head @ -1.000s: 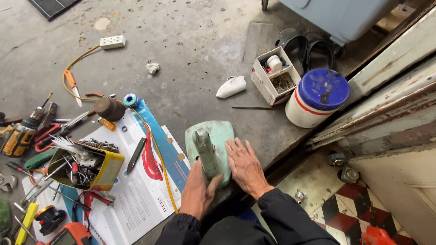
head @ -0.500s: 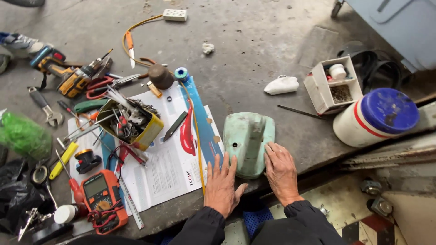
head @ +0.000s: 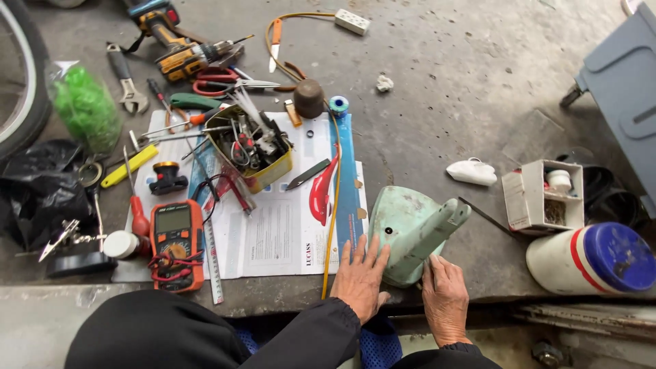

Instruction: Cleaning a fan base and other components with an air blow gun.

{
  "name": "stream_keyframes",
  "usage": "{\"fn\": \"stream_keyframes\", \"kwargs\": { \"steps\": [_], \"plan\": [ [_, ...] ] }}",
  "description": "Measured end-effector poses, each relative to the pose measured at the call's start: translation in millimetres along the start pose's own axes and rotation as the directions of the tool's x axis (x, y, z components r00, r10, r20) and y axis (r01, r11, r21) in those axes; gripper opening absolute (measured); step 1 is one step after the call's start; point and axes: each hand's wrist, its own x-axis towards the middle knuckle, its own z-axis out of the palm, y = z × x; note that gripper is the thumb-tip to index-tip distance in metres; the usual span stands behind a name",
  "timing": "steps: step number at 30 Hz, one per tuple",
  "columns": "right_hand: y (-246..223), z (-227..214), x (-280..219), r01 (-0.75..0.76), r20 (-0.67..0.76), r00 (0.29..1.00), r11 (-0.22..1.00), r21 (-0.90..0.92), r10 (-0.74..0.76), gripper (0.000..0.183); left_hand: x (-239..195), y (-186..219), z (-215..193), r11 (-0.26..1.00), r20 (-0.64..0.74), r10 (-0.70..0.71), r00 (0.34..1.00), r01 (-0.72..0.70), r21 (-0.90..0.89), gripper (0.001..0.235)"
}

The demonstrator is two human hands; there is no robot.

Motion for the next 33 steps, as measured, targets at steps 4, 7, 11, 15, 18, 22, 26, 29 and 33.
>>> {"fn": "stream_keyframes", "kwargs": {
  "steps": [4,7,11,15,18,22,26,29,33],
  "plan": [
    [9,2,1,-0.127,0.029,0.991,0.992,-0.017,0.127,0.036,-23,5,15,0.984,-0.04,0.021,0.999,-0.028,-0.175,0.083],
    [-34,-46,28,-0.524,0.106,0.851,0.82,0.23,0.514,0.035,-37,22,3,0.893,-0.349,-0.023,0.937,-0.138,-0.428,0.048],
    [-65,-80,31,-0.841,0.529,0.471,0.178,0.511,0.706,0.036,-48,51,-11,0.839,-0.615,0.094,0.783,-0.395,-0.374,0.041],
    [-59,-88,28,-0.806,0.666,0.404,-0.1,0.583,0.628,0.045,-52,55,-6,0.832,-0.633,0.131,0.763,-0.432,-0.348,0.047],
    [-61,-101,31,-0.801,0.693,0.422,-0.119,0.587,0.584,0.046,-53,52,-19,0.813,-0.682,0.119,0.722,-0.464,-0.35,0.038],
    [-79,-120,46,-0.816,0.728,0.44,-0.105,0.569,0.525,0.046,-51,42,-29,0.818,-0.79,0.106,0.604,-0.505,-0.277,0.033],
    [-101,-127,63,-0.836,0.747,0.446,-0.067,0.544,0.494,0.048,-52,27,-38,0.792,-0.784,0.08,0.616,-0.517,-0.325,0.04],
    [-117,-127,64,-0.853,0.755,0.451,-0.019,0.522,0.476,0.042,-46,11,-33,0.748,-0.777,-0.029,0.629,-0.502,-0.435,0.019],
    [-136,-146,78,-0.844,0.552,0.486,0.198,0.499,0.678,0.038,-26,-18,-4,0.698,-0.67,-0.308,0.675,-0.318,-0.642,0.02]
  ]
}}
